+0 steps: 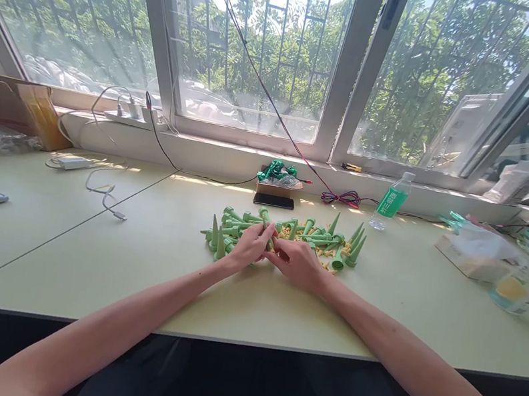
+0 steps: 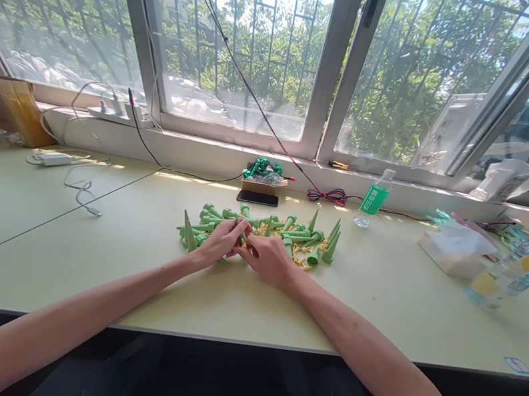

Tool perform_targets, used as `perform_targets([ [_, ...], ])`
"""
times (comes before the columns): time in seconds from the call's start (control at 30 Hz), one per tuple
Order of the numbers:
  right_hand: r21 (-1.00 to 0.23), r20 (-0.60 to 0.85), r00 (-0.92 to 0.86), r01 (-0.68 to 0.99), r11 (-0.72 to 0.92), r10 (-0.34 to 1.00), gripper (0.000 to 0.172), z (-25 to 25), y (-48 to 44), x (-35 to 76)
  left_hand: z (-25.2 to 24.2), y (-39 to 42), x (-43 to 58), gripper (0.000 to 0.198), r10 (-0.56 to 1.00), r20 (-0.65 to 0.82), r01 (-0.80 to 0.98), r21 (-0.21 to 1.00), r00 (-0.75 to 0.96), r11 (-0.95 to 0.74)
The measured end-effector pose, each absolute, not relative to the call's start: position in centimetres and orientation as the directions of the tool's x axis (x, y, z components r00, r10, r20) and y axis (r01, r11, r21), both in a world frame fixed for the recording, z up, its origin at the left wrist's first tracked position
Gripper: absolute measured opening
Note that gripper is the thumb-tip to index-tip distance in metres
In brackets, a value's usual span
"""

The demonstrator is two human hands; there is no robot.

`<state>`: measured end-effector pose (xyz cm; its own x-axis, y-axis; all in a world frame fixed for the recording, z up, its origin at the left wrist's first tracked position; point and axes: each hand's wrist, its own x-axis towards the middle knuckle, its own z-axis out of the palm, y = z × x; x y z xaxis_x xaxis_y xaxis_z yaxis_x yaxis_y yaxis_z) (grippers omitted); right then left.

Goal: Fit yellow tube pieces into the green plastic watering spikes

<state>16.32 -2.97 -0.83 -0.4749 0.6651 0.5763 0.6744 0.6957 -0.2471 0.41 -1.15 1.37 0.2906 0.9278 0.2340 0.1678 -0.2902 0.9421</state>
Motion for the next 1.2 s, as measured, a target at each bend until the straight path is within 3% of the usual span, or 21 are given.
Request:
perform_targets([
  [0.47,-0.244,0.503,-0.566,0.632,0.735,0.653,0.016,-0.21,-3.29,16.21,0.57,-0.52,0.46,0.043,0.876,0.388,0.316,0.825,0.287,-0.469],
  [1.2,-0.262,0.464,-0.588,0.623,0.737,0.662,0.015,-0.11,-3.6,16.23,0.65,-0.63,0.41,0.045,0.87,0.405,0.314,0.818,0.283,-0.483],
])
